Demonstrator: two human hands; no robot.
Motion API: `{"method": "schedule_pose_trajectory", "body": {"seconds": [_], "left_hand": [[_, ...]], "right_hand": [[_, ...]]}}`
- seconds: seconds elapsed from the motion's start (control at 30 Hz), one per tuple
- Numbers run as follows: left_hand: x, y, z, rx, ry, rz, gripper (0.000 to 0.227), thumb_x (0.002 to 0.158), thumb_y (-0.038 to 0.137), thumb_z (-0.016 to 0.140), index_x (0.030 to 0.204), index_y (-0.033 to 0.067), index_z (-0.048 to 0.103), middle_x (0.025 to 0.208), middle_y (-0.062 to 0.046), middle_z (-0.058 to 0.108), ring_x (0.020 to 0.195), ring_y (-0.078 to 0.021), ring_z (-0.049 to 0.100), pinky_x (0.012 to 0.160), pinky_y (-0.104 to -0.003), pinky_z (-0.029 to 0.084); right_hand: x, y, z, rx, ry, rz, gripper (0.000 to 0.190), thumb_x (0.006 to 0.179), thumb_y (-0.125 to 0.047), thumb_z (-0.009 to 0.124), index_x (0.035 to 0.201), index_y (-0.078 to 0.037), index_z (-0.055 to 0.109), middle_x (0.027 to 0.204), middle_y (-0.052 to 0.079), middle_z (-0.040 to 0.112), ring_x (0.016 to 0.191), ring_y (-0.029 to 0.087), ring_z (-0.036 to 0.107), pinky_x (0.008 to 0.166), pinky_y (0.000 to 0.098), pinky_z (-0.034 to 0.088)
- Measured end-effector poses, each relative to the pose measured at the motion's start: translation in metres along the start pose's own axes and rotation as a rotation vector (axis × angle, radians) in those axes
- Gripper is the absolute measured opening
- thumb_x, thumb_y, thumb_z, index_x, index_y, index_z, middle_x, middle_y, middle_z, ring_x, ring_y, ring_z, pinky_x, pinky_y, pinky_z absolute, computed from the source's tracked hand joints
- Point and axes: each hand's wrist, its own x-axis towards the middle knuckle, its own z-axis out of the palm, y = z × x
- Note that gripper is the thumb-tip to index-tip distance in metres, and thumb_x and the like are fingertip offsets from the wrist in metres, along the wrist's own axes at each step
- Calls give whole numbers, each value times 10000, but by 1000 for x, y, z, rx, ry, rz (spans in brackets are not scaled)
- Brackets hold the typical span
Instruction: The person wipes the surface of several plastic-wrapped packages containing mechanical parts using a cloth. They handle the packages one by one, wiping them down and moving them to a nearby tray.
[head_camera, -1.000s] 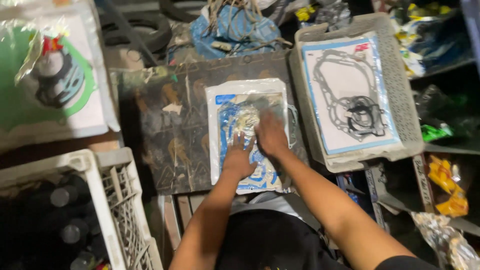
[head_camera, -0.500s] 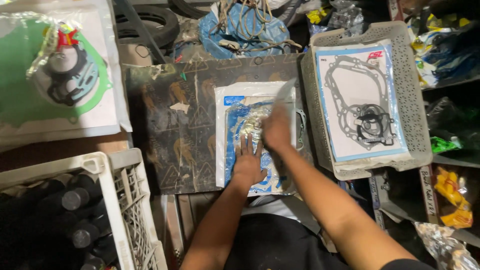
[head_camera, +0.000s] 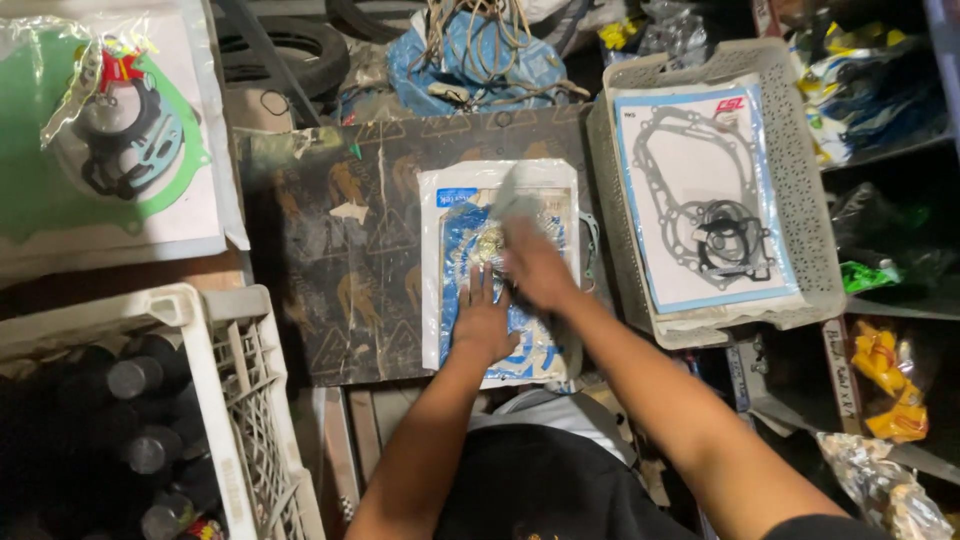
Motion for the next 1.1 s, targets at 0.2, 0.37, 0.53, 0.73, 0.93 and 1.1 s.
{"method": "schedule_pose_trajectory", "body": {"seconds": [0.2, 0.37, 0.53, 0.73, 0.93, 1.1], "left_hand": [[8, -5, 76, -56, 461, 2, 543, 879, 344, 632, 1310, 13, 621, 1269, -218, 634, 1251, -397, 562, 963, -509, 473], [-20, -20, 131, -83, 341, -75, 449, 898, 336, 597, 1185, -2, 669, 1185, -213, 661, 1200, -392, 580, 967, -508, 437], [-76, -12, 114, -155, 164, -131, 677, 946, 343, 565, 1477, -64, 467, 1582, -284, 397, 1505, -453, 303, 1166, -542, 313], [-76, -12, 103, -300, 73, -222, 703, 976, 320, 546, 1558, -29, 360, 1679, -230, 231, 1577, -388, 133, 1267, -512, 140], [-57, -29, 129, -280, 63, -221, 641, 971, 283, 535, 1575, 110, 404, 1684, -101, 300, 1573, -310, 223, 1237, -609, 146], [-62, -24, 121, -284, -27, -242, 642, 1007, 245, 494, 1621, 196, 310, 1718, -21, 191, 1591, -251, 143, 1242, -621, 93]], "right_hand": [[-54, 10, 8, 124, -112, 29, 489, 1083, -360, 460, 1470, -78, 558, 1500, 247, 514, 1450, 404, 410, 1243, 500, 266], [-69, 2, 14, -62, -117, 87, 584, 1039, -450, 529, 1474, -60, 531, 1607, 227, 383, 1473, 396, 376, 1254, 480, 246], [-84, -60, 27, 19, -256, -119, 632, 1022, -366, 551, 1475, 67, 470, 1537, 343, 403, 1464, 500, 319, 1251, 555, 205], [-42, -72, 9, -14, -535, -348, 547, 1063, -403, 372, 1386, -31, 610, 1414, 262, 586, 1384, 454, 472, 1221, 564, 291], [-33, -38, 58, -102, -336, -317, 660, 1069, -426, 397, 1572, -1, 352, 1566, 324, 374, 1479, 466, 316, 1261, 564, 147], [14, 7, 72, 242, -308, -1142, 344, 1044, -246, 535, 1241, -36, 722, 1339, 235, 651, 1332, 416, 546, 1172, 514, 363]]}}
